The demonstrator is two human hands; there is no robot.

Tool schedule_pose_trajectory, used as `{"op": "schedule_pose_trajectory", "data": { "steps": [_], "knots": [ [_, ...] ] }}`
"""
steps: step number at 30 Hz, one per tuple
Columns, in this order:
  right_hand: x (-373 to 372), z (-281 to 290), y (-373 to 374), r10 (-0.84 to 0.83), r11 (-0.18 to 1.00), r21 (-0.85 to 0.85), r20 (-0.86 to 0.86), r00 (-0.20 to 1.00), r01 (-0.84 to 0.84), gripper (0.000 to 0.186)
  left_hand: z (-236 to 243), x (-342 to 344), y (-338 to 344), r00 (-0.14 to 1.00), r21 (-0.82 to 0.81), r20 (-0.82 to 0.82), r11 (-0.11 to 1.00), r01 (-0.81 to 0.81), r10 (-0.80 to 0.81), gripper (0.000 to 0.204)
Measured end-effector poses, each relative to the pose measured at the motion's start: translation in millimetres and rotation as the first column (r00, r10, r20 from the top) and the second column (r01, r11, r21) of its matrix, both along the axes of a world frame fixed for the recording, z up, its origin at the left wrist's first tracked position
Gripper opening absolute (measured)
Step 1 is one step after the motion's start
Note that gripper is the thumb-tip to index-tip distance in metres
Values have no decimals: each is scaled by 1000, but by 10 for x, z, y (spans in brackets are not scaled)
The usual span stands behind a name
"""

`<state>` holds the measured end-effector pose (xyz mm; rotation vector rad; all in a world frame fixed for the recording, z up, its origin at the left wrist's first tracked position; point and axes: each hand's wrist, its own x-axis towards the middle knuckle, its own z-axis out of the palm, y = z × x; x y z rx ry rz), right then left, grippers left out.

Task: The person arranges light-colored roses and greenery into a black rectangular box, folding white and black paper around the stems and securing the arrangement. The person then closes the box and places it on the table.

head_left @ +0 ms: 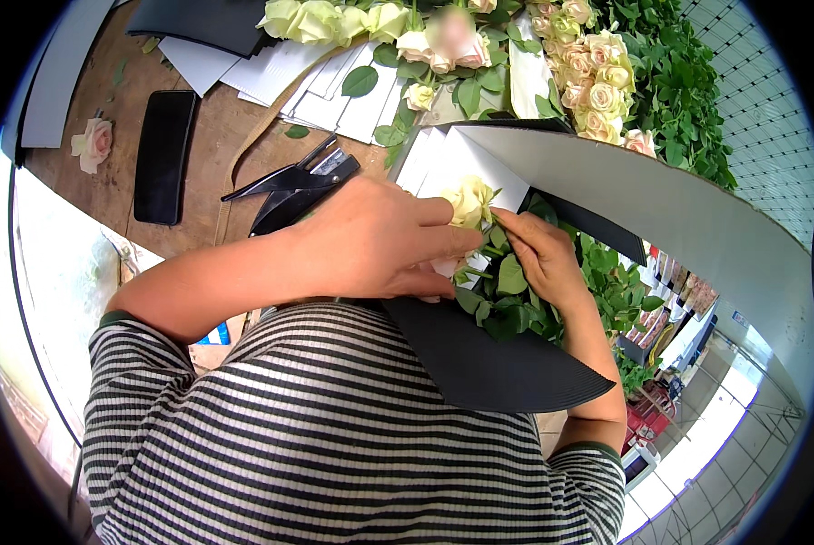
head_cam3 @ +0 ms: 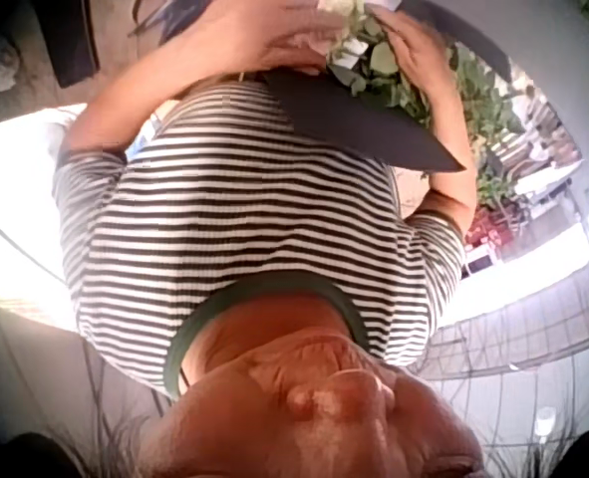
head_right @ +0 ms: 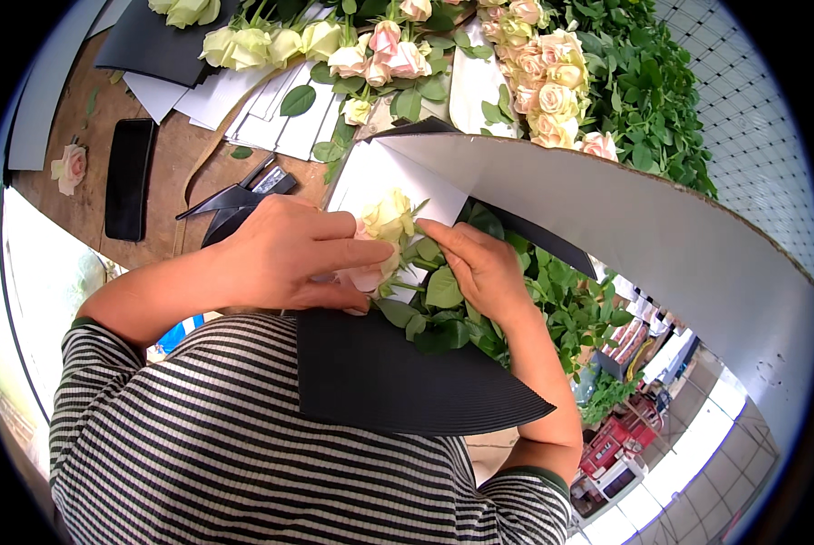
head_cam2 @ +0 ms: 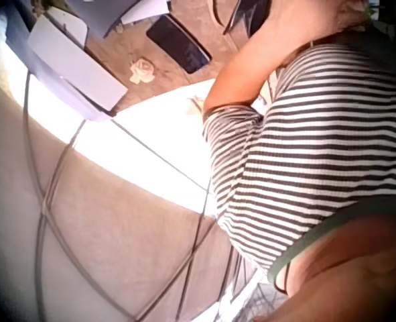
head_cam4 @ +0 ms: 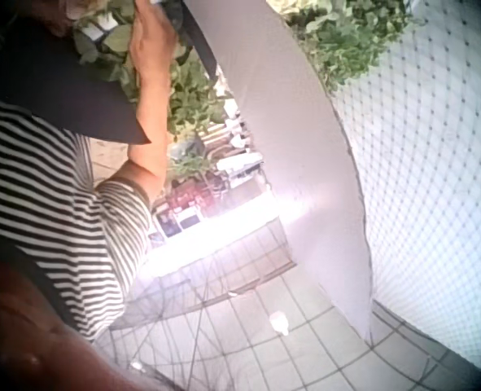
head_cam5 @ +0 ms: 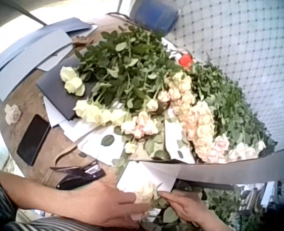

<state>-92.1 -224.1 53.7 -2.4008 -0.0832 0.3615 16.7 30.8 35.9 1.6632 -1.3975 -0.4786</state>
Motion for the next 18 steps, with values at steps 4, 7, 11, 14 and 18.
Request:
{"op": "schedule_pose_trajectory", "data": {
  "steps": [4,7,11,14,18],
  "knots": [
    [-34,1,2,10,998,-57,3,1000,-10,37,185,62,-139,979,109,139,985,137,-151,60],
    [39,217,17,97,969,-223,-70,993,-110,27,107,39,-261,965,267,173,953,147,-198,65],
    [-3,999,-458,16,995,100,-11,1000,-14,27,101,49,-239,961,266,186,952,150,-203,67],
    [-130,1503,-1225,-107,860,510,230,967,-26,27,88,65,-239,940,313,234,935,169,-248,64],
    [445,801,-1683,-335,821,-308,424,842,481,39,58,68,-285,942,236,261,960,150,-211,54]
  ]
}}
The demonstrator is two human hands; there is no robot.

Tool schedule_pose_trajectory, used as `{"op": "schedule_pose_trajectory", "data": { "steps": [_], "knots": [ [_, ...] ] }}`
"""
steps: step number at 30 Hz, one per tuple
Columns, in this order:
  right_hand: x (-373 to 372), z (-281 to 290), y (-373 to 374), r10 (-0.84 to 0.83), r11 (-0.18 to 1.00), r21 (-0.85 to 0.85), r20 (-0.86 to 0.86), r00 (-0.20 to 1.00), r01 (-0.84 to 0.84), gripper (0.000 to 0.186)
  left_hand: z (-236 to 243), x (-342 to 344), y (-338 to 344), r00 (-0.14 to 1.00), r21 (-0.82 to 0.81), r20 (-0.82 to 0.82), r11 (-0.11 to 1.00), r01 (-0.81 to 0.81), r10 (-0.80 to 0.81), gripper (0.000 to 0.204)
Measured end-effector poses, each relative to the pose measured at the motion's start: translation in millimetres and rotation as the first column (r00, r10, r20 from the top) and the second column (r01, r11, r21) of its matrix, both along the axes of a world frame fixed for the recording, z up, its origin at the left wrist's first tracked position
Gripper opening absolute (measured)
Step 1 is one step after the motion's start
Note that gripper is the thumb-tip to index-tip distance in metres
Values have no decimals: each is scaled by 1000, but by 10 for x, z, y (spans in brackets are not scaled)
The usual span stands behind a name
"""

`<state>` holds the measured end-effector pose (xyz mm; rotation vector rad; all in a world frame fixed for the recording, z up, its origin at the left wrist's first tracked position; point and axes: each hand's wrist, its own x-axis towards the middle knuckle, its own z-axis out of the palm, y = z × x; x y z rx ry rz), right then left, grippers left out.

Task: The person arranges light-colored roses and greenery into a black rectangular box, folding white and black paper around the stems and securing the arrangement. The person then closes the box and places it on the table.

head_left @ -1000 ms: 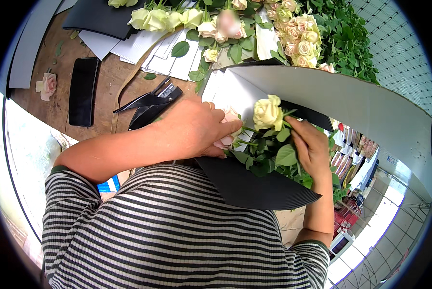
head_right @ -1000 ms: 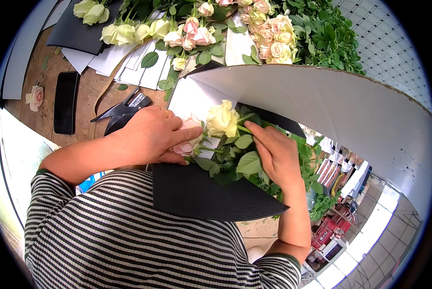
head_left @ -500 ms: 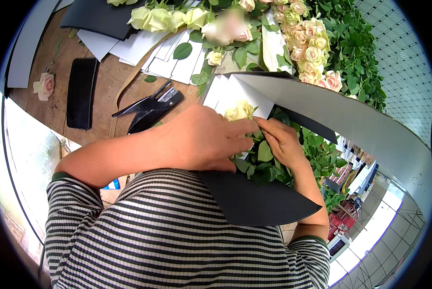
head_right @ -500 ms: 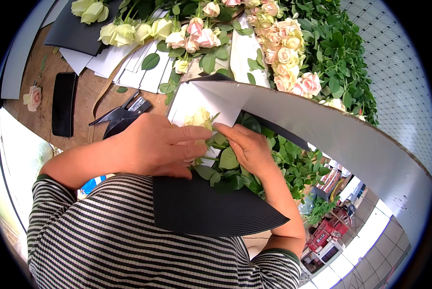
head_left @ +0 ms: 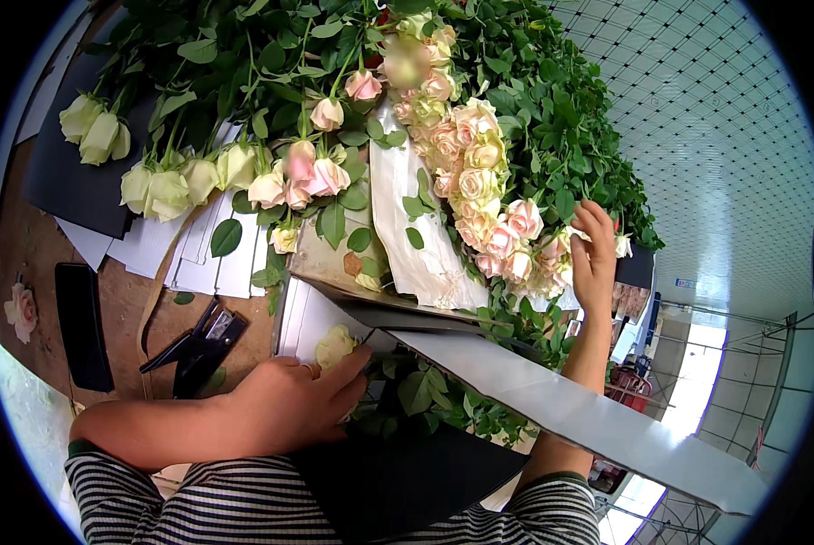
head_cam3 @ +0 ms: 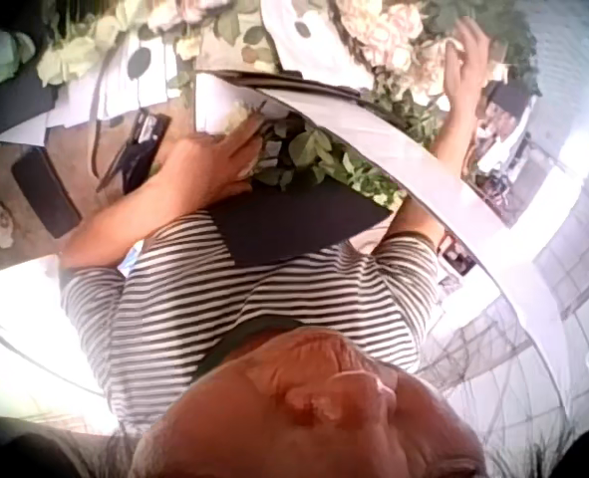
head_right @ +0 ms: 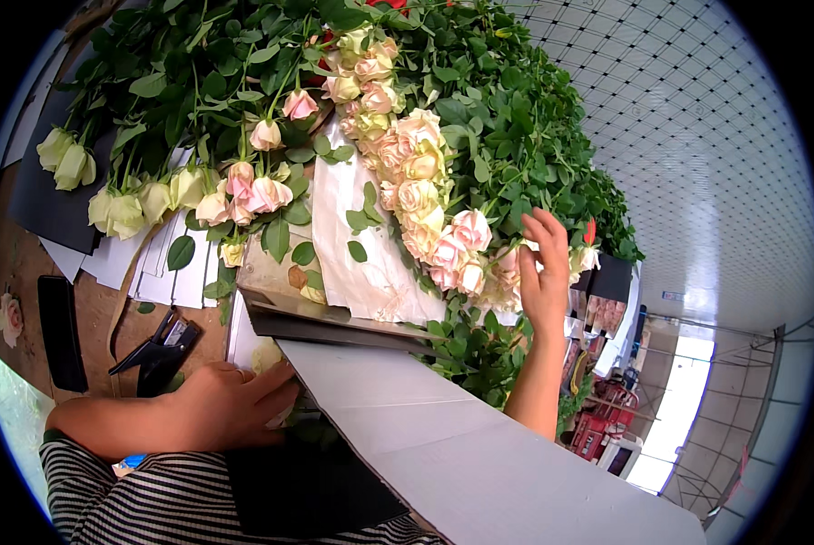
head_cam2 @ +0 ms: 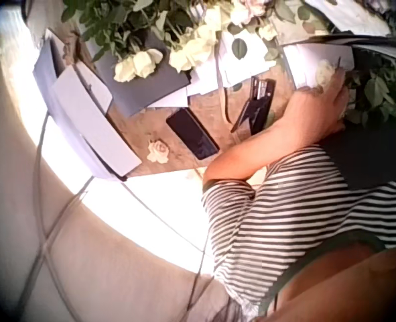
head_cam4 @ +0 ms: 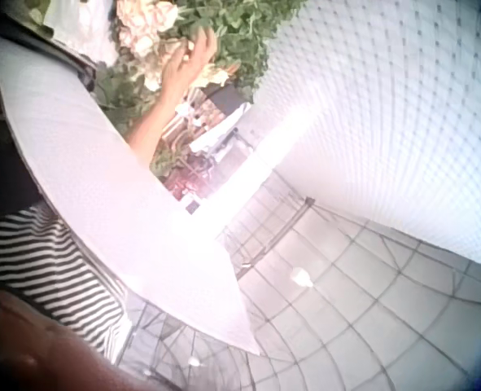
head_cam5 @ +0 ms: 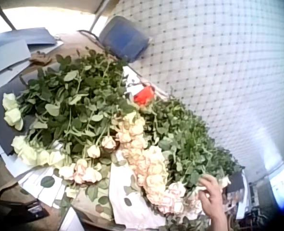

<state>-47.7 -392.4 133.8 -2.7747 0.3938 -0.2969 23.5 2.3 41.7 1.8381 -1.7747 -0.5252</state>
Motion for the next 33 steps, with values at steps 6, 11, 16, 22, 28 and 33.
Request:
{"op": "schedule_pose_trajectory", "data": {
  "steps": [6,11,16,22,28,33],
  "knots": [
    [481,-414,-419,74,913,-385,-180,981,-139,34,-87,11,44,995,-54,-96,999,-7,2,54],
    [243,993,-434,-164,980,199,828,536,-7,26,-31,74,11,988,-18,-143,999,48,-50,53],
    [-738,2058,-782,-55,993,3,891,451,114,25,88,98,-16,984,-12,-174,999,31,-33,54],
    [-1751,2510,287,307,931,-363,814,493,19,26,-26,-21,110,978,-66,-206,996,-52,38,69],
    [-1244,1038,1278,261,960,79,77,962,-267,21,-19,-50,161,999,20,-33,1000,2,-2,69],
    [-347,-334,1738,368,906,285,-163,915,-313,25,-22,-80,121,1000,69,-12,998,8,-7,69]
  ]
}}
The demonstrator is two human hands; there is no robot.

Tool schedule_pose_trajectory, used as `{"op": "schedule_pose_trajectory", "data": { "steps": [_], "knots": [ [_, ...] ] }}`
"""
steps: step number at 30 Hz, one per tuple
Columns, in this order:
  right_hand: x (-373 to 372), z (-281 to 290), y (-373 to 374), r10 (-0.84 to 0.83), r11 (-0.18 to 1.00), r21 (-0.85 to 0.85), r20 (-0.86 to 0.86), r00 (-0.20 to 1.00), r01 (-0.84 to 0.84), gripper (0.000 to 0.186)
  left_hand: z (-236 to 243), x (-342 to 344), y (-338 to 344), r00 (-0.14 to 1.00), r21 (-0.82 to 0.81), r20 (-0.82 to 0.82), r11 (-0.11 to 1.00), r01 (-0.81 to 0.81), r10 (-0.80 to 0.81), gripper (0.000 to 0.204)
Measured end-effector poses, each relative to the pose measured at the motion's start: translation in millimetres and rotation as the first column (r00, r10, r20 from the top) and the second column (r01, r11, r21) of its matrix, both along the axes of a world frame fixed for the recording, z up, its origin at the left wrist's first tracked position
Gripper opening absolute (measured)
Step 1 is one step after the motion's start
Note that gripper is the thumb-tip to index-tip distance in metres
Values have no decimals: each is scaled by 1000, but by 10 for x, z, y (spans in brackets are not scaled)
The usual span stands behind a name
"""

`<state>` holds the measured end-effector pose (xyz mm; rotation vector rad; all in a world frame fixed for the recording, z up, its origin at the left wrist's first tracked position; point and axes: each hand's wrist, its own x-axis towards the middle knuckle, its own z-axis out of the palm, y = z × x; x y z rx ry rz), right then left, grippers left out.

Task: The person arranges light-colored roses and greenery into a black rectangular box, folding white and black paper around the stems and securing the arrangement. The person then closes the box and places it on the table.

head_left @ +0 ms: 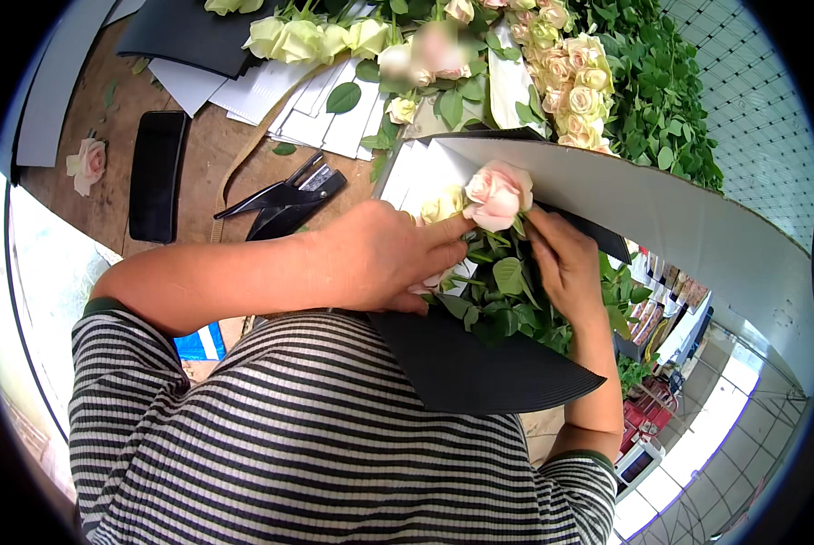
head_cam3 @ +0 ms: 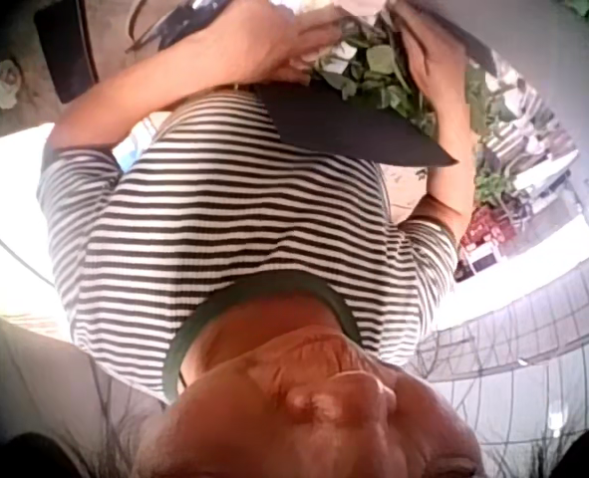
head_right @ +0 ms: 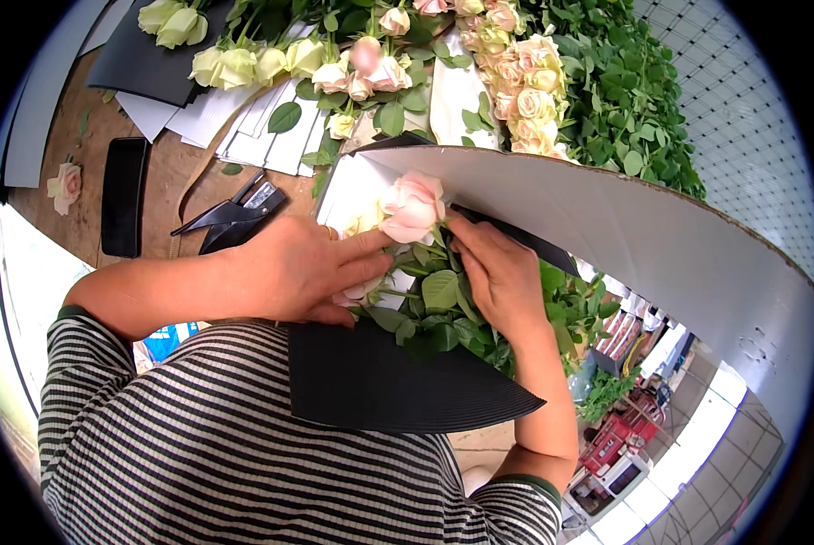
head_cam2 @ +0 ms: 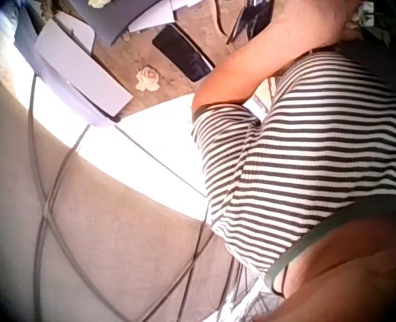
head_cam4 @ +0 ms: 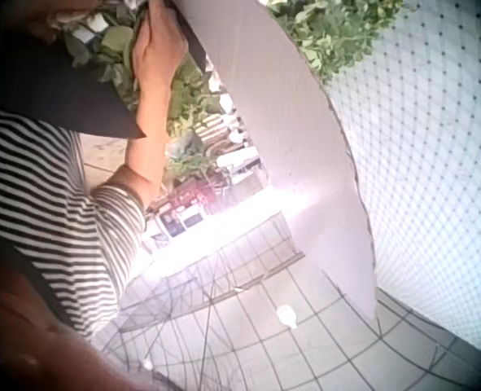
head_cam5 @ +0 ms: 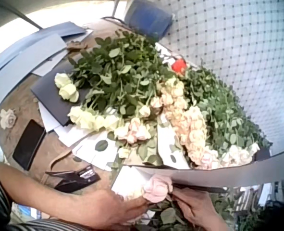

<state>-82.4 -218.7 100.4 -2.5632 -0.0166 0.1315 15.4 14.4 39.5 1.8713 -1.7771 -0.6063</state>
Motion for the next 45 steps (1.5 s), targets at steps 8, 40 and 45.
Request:
{"op": "schedule_pose_trajectory", "data": {
  "steps": [8,40,45],
  "knots": [
    [57,-558,-12,10,1000,-7,29,1000,-9,32,-95,7,22,998,-96,-65,995,-28,21,68],
    [-134,566,189,453,825,500,-304,838,-264,36,-139,58,58,974,-23,-150,984,-177,172,27],
    [-166,191,171,544,798,481,-312,779,-364,34,-137,182,97,836,-410,-488,781,-472,249,21]
  ]
}}
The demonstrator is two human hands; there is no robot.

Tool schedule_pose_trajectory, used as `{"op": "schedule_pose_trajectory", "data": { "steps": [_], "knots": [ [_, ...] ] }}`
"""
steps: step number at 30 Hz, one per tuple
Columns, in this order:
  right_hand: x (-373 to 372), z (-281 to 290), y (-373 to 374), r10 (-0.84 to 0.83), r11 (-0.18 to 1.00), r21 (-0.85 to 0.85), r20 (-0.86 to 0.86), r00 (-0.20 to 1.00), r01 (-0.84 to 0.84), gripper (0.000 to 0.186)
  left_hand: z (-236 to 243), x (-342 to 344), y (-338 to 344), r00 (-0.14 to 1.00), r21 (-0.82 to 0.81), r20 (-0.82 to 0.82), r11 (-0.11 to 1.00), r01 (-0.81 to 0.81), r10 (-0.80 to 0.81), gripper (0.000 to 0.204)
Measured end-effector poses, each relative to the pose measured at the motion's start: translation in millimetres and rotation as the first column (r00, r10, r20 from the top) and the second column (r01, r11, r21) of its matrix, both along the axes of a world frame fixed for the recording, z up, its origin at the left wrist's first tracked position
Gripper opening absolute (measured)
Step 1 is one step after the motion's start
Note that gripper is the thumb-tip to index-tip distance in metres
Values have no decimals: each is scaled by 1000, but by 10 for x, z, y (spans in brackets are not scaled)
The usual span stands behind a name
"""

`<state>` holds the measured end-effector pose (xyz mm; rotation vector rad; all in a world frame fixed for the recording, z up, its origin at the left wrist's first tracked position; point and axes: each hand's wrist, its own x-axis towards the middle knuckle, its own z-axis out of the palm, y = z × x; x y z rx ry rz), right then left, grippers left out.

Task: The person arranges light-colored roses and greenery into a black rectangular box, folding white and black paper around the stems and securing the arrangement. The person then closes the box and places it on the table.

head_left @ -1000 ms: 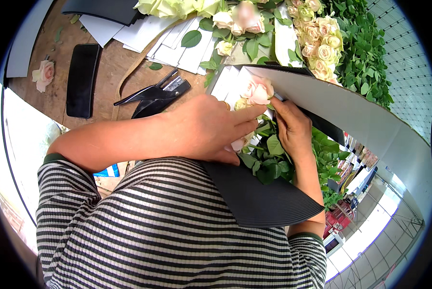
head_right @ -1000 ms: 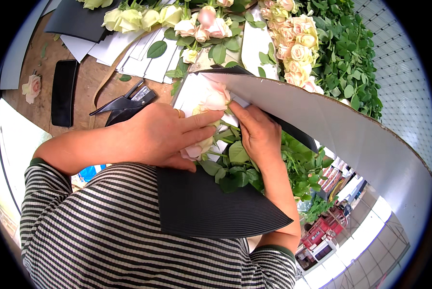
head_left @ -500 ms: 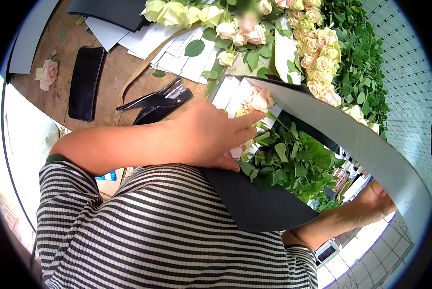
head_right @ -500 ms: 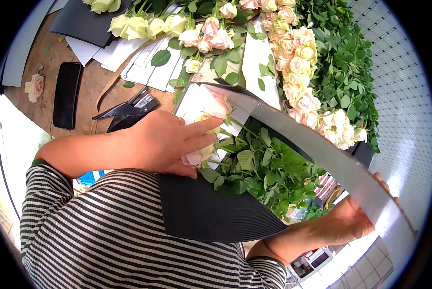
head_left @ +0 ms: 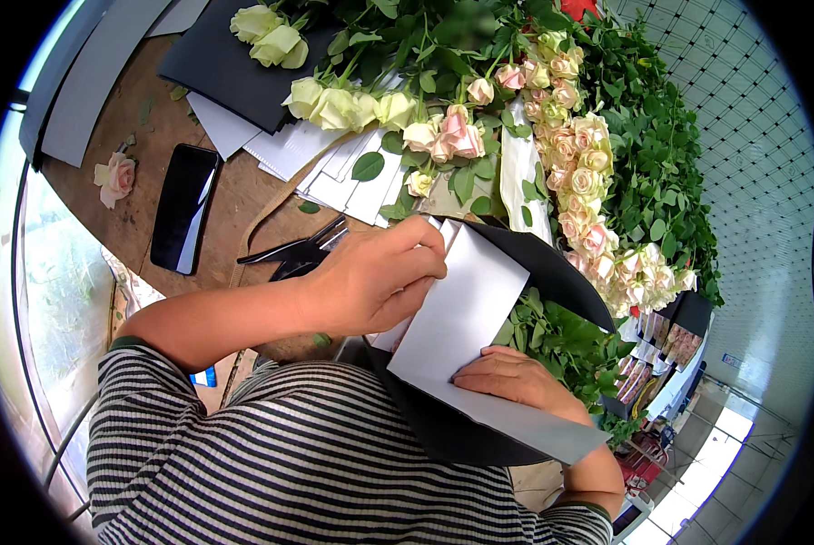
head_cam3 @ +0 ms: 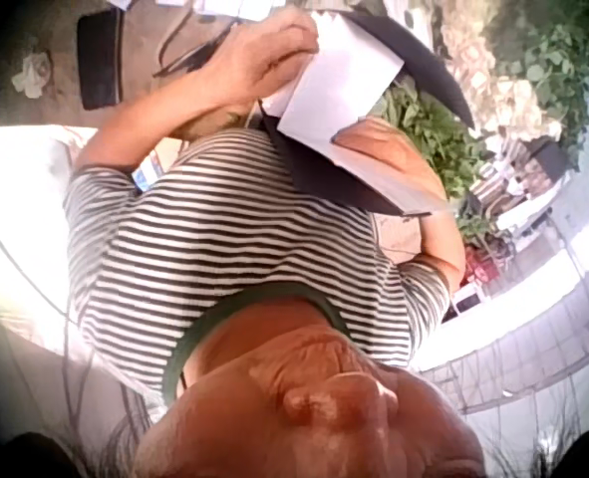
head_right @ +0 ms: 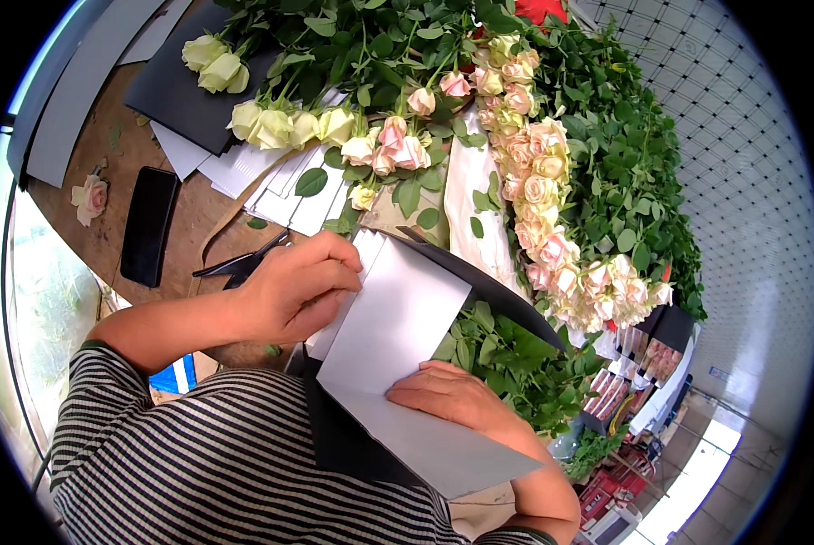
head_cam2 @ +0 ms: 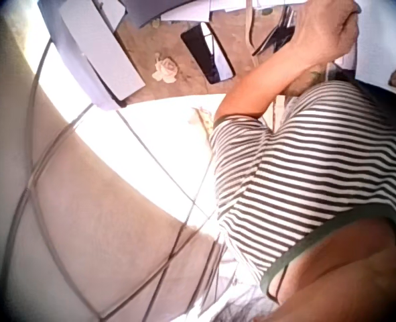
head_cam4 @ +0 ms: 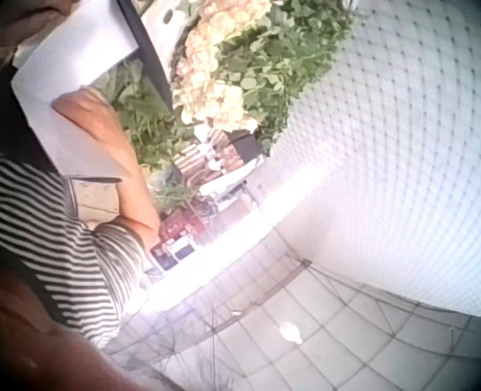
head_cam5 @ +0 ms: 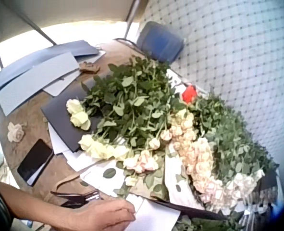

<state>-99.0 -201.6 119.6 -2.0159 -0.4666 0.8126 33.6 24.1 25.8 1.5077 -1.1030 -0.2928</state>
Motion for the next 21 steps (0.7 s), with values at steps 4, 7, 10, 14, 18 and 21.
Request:
{"op": "schedule_pose_trajectory", "data": {
  "steps": [4,7,10,14,18,21],
  "knots": [
    [106,-126,35,82,997,2,21,996,-82,41,216,-204,-342,925,56,155,938,342,-346,18],
    [199,80,-28,204,954,-205,-88,975,-218,46,147,-265,-442,810,278,360,882,382,-464,19],
    [1066,688,-96,222,958,-196,46,974,-209,33,110,-303,-417,794,345,432,892,293,-428,18],
    [2382,391,-221,-572,804,5,282,770,595,54,51,-284,-411,858,242,317,910,338,-403,26],
    [3129,-671,-642,-709,600,-374,162,687,708,90,35,-320,-395,900,118,248,934,338,-358,27],
    [3108,-719,-287,-766,600,-300,54,641,742,53,118,-134,-315,873,125,-5,866,484,-487,36]
  ]
}}
